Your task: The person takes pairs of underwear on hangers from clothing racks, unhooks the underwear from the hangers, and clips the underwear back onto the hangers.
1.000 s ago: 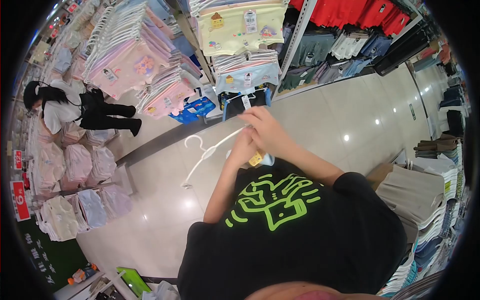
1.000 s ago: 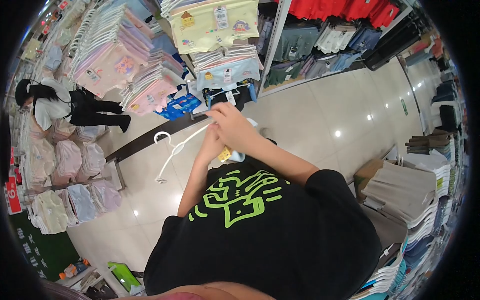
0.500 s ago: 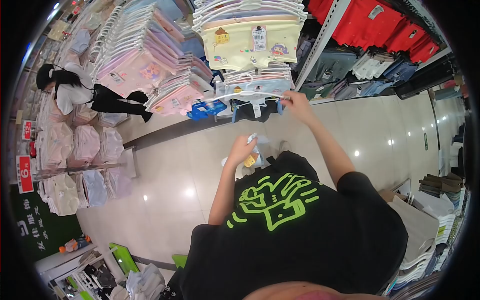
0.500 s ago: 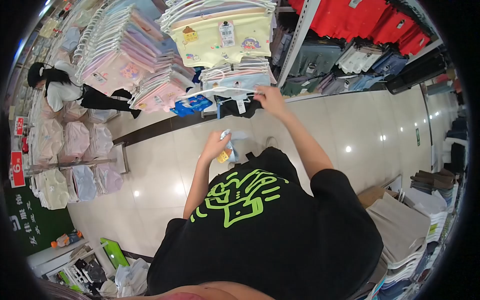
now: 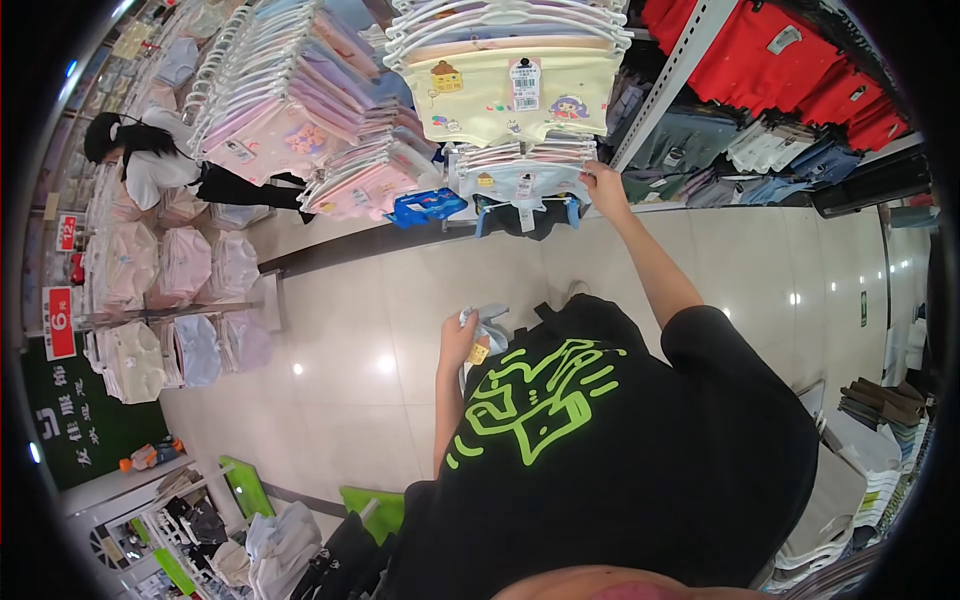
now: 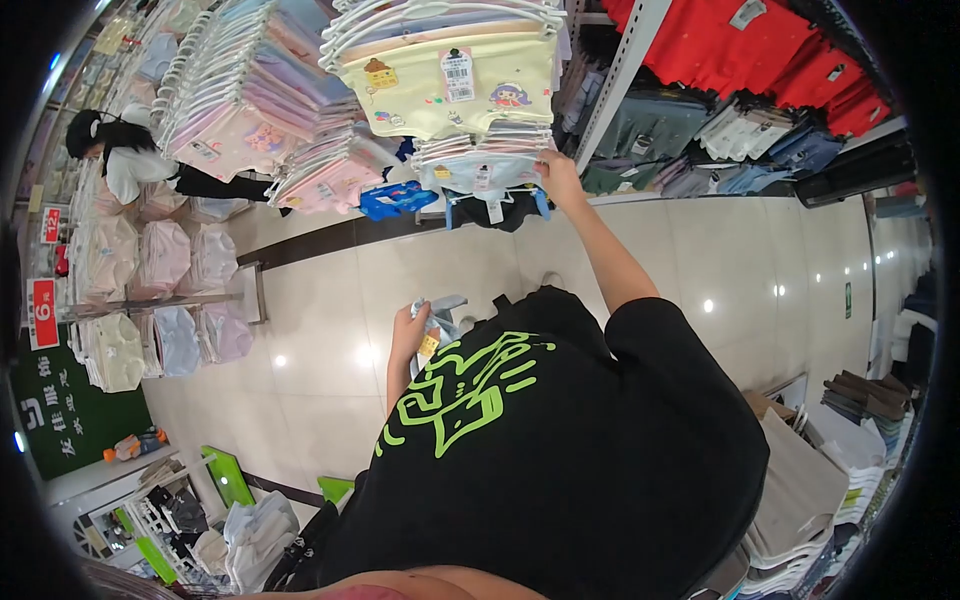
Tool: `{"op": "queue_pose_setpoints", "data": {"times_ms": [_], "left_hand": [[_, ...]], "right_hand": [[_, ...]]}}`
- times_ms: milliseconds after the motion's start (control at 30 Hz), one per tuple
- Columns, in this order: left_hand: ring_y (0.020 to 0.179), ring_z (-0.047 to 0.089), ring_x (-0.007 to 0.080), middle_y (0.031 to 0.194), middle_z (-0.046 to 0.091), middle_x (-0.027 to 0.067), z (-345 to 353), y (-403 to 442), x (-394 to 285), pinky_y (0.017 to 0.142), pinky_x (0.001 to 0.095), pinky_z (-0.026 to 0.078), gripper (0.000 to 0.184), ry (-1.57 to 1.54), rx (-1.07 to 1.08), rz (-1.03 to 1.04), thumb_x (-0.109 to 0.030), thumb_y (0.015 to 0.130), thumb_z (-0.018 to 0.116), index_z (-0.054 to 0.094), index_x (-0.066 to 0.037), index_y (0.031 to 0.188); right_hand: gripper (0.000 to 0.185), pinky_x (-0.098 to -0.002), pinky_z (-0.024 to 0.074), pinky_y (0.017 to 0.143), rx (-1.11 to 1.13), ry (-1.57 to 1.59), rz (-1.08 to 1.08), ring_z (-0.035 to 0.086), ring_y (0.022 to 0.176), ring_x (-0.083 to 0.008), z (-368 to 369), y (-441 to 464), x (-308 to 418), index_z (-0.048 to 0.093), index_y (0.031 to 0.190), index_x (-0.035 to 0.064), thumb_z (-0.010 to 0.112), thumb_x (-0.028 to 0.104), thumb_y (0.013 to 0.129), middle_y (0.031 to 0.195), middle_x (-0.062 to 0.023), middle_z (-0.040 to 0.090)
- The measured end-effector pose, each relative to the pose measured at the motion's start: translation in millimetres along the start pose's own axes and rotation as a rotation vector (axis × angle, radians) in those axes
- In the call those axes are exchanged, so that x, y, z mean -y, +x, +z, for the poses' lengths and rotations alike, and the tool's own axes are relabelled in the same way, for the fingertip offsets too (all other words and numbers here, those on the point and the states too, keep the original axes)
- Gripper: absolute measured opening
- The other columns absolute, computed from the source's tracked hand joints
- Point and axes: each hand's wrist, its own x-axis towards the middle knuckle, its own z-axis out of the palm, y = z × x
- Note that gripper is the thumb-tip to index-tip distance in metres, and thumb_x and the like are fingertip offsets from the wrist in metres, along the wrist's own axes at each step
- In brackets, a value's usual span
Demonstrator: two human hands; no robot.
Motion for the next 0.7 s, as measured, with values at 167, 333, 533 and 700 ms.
{"op": "queue_pose_setpoints", "data": {"times_ms": [167, 333, 533, 700], "left_hand": [[0.058, 0.050, 0.0124, 0.060, 0.056, 0.0095, 0.7, 2.0, 0.2, 0.054, 0.0301, 0.040, 0.029, 0.078, -0.032, 0.023, -0.022, 0.083, 0.054, 0.056, 0.006, 0.073], [0.058, 0.051, 0.0133, 0.060, 0.057, 0.0114, 5.4, 2.4, -7.4, 0.055, 0.0304, 0.041, 0.030, 0.115, -0.037, 0.036, -0.023, 0.083, 0.054, 0.057, 0.006, 0.077], [0.059, 0.052, 0.0129, 0.061, 0.057, 0.0108, 5.9, 4.5, 0.0, 0.055, 0.0300, 0.041, 0.029, 0.066, -0.020, 0.028, -0.023, 0.083, 0.054, 0.058, 0.006, 0.079], [0.059, 0.047, 0.0091, 0.059, 0.055, 0.0054, 6.4, 3.8, -3.7, 0.052, 0.0276, 0.039, 0.028, 0.054, -0.020, 0.038, -0.022, 0.082, 0.056, 0.057, 0.005, 0.074]], "right_hand": [[0.023, -0.0369, 0.0468, 0.063, 0.002, 0.009, -0.010, 0.059, 0.075, -0.0369, 2.2, 0.8, -3.8, 0.057, 0.092, -0.0031, 0.064, 0.003, 0.071, 0.085, -0.0226, 0.059], [0.021, -0.0375, 0.0468, 0.064, 0.035, -0.036, -0.061, 0.059, 0.076, -0.0373, 5.8, 7.0, -9.4, 0.057, 0.091, -0.0028, 0.064, 0.004, 0.071, 0.084, -0.0229, 0.059], [0.028, -0.0367, 0.0474, 0.061, 0.024, -0.034, 0.083, 0.062, 0.071, -0.0313, 13.8, 3.8, -11.1, 0.054, 0.094, -0.0012, 0.067, 0.007, 0.070, 0.079, -0.0219, 0.060], [0.042, -0.0338, 0.0468, 0.057, -0.185, 0.104, 0.282, 0.061, 0.066, -0.0279, 13.0, -8.4, 6.6, 0.042, 0.097, 0.0036, 0.071, 0.008, 0.067, 0.079, -0.0178, 0.058]]}}
